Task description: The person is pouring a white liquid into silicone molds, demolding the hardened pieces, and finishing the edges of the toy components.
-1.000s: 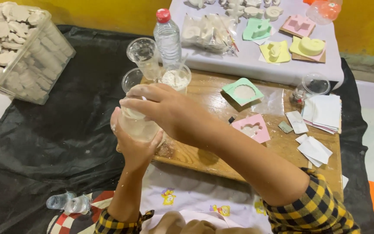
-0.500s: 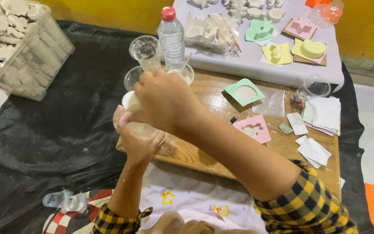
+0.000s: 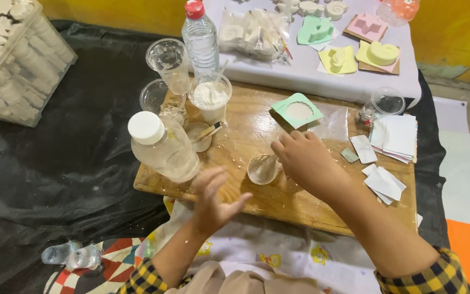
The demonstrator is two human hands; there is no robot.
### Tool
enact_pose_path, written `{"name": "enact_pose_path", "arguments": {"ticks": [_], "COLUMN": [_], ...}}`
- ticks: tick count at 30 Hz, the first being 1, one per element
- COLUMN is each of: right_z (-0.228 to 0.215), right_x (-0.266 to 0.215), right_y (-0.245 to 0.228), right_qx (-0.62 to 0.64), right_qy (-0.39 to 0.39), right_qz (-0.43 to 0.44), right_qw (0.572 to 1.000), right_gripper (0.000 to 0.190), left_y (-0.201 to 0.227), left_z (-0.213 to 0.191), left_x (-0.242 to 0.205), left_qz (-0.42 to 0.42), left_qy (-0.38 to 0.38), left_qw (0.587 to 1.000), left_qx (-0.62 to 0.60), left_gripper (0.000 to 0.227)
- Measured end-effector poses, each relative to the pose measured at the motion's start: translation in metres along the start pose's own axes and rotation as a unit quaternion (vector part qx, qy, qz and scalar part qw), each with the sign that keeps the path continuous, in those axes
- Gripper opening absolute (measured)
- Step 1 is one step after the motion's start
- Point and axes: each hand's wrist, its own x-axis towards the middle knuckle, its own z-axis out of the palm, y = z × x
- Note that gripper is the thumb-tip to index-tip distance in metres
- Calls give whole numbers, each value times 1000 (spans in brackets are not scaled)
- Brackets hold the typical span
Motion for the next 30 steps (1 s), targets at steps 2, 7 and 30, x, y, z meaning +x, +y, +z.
{"name": "enact_pose_path", "arguments": {"ticks": [2,7,30], "right_z": [-1,14,40], "right_x": [-7,-26,-41], "right_y": [-1,-16,-22], "right_qx": [37,87,13], "right_qy": [-16,-2,341], "right_qz": [2,-26,-75], "right_qw": [999,996,937], "right_gripper": [29,41,9], "left_y": [6,-4,3], "left_z": [11,32,39], "left_x": [19,47,64], "left_qz": [-45,-153,-246], "left_qy": [-110,-321,-346], "left_qw": [991,921,886], "left_qx": [-68,-159,-186], "left_gripper": [93,114,101]}}
